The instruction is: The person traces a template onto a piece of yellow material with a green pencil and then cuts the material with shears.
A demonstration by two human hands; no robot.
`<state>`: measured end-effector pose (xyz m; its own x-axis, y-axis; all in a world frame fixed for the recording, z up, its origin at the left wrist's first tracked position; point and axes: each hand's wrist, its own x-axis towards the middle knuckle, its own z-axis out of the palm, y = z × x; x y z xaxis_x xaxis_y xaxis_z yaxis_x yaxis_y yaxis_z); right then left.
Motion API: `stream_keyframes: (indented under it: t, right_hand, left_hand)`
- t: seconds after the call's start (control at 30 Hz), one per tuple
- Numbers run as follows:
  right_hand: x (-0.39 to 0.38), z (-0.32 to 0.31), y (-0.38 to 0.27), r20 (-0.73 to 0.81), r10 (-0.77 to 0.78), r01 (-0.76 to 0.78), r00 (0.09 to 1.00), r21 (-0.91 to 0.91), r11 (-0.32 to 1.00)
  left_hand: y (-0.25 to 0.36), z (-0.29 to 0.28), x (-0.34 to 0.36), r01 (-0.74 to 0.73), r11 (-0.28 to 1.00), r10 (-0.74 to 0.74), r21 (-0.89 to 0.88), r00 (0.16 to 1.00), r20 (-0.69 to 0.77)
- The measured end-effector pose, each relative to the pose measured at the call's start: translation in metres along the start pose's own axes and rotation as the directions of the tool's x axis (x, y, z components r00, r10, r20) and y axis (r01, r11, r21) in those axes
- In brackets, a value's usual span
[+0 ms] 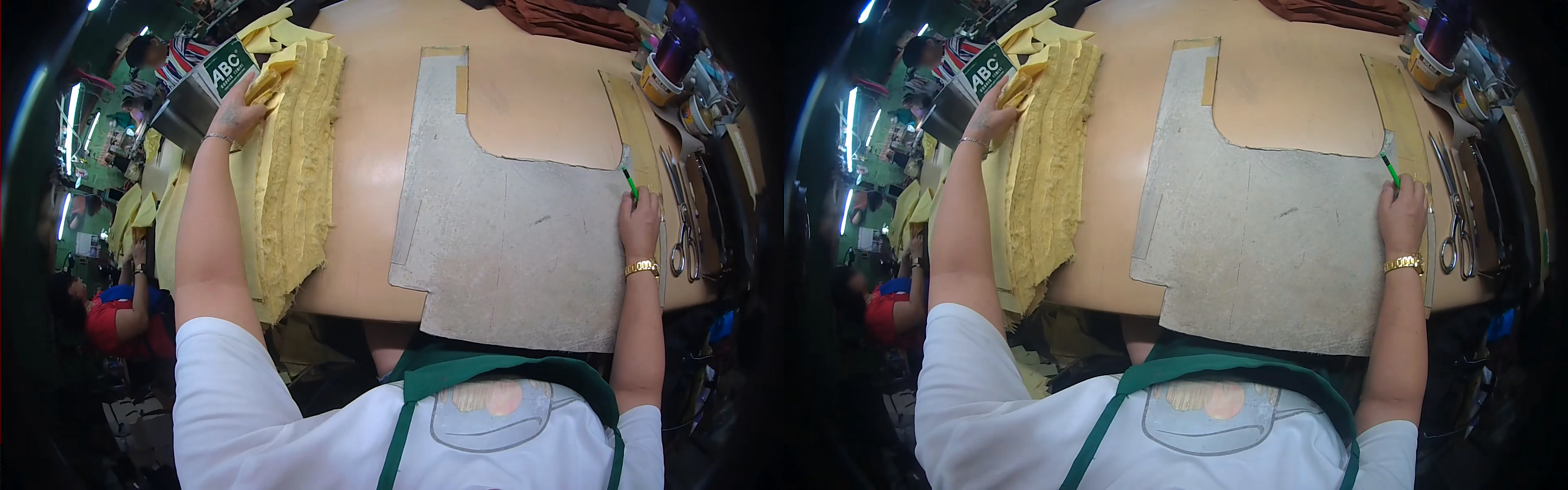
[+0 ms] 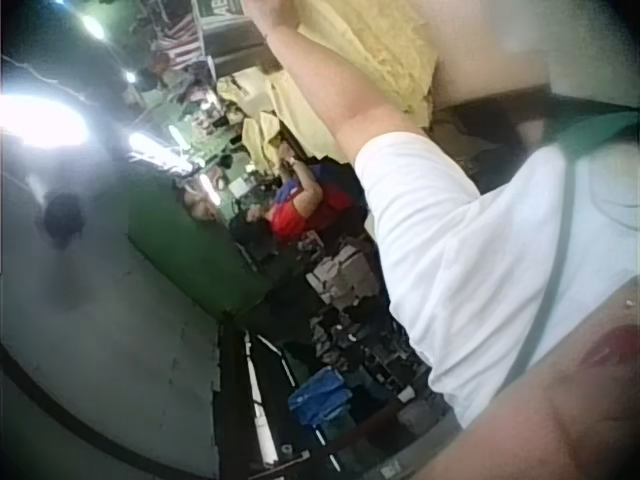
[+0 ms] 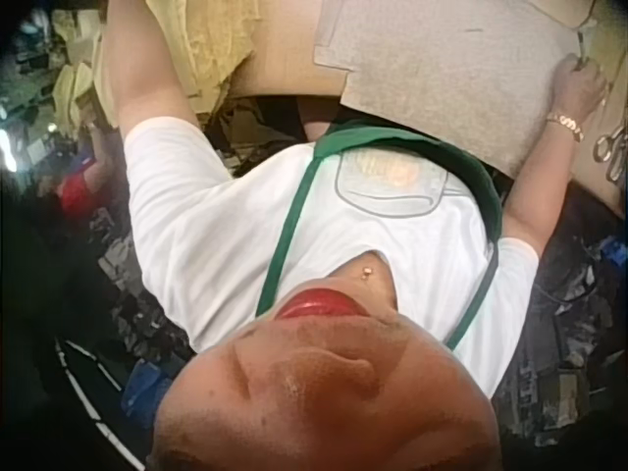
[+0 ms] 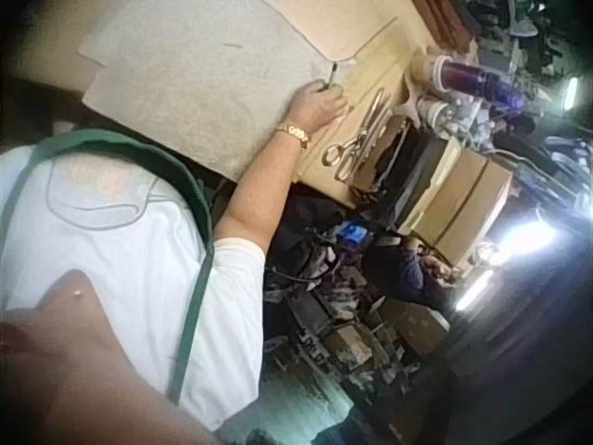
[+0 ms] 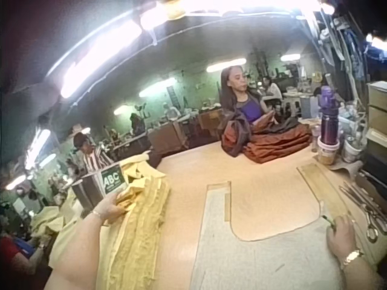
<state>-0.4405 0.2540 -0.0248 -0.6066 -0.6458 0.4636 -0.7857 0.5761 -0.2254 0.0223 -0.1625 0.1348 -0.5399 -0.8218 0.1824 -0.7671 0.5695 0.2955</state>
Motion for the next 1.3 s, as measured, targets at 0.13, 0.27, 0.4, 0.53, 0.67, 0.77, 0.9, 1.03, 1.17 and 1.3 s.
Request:
stream_keyframes:
  t: [0.13,0.27,0.4,0.53,0.67,0.77,0.9,1.03,1.17,1.3]
  right_hand:
    - [0.0,0.001,0.002,-0.008,-0.002,0.002,1.0,-0.019,1.0]
    - [0.0,0.001,0.002,-0.001,-0.002,0.002,1.0,-0.011,1.0]
    - [0.001,0.001,0.0,0.008,0.0,0.0,1.0,-0.013,1.0]
    - [0.0,0.0,0.0,0.006,0.018,-0.018,1.0,-0.005,1.0]
    - [0.0,0.0,0.002,0.011,0.014,-0.014,1.0,-0.013,1.0]
    - [0.0,-0.001,0.0,0.038,0.017,-0.017,0.999,0.005,1.0]
    - [0.0,0.0,0.002,0.025,0.021,-0.021,0.999,0.008,1.0]
    - [0.001,-0.002,0.001,0.04,0.044,-0.045,0.998,0.021,0.999]
    - [0.0,-0.001,-0.001,-0.002,0.024,-0.024,1.0,-0.001,1.0]
    - [0.001,-0.001,-0.002,0.017,0.03,-0.03,0.999,0.013,0.999]
  left_hand:
    - [0.027,0.006,0.008,0.107,0.961,-0.083,0.254,0.991,-0.105]
    - [0.044,0.009,0.016,0.268,0.79,-0.28,0.552,0.958,-0.064]
    - [0.047,0.008,0.029,0.222,0.617,-0.378,0.755,0.925,0.036]
    - [0.051,-0.006,0.029,0.158,0.605,-0.368,0.78,0.925,0.098]
    - [0.061,-0.004,0.029,0.162,0.696,-0.316,0.699,0.944,0.096]
    - [0.027,-0.014,0.028,0.068,0.761,-0.244,0.646,0.952,0.187]
    - [0.026,-0.008,0.025,0.136,0.727,-0.2,0.673,0.98,0.019]
    - [0.053,0.012,0.034,0.158,0.681,-0.164,0.715,0.985,-0.061]
    - [0.05,0.031,0.047,0.108,0.562,-0.043,0.82,0.994,-0.101]
    - [0.056,0.008,0.051,0.286,0.613,-0.272,0.737,0.952,-0.144]
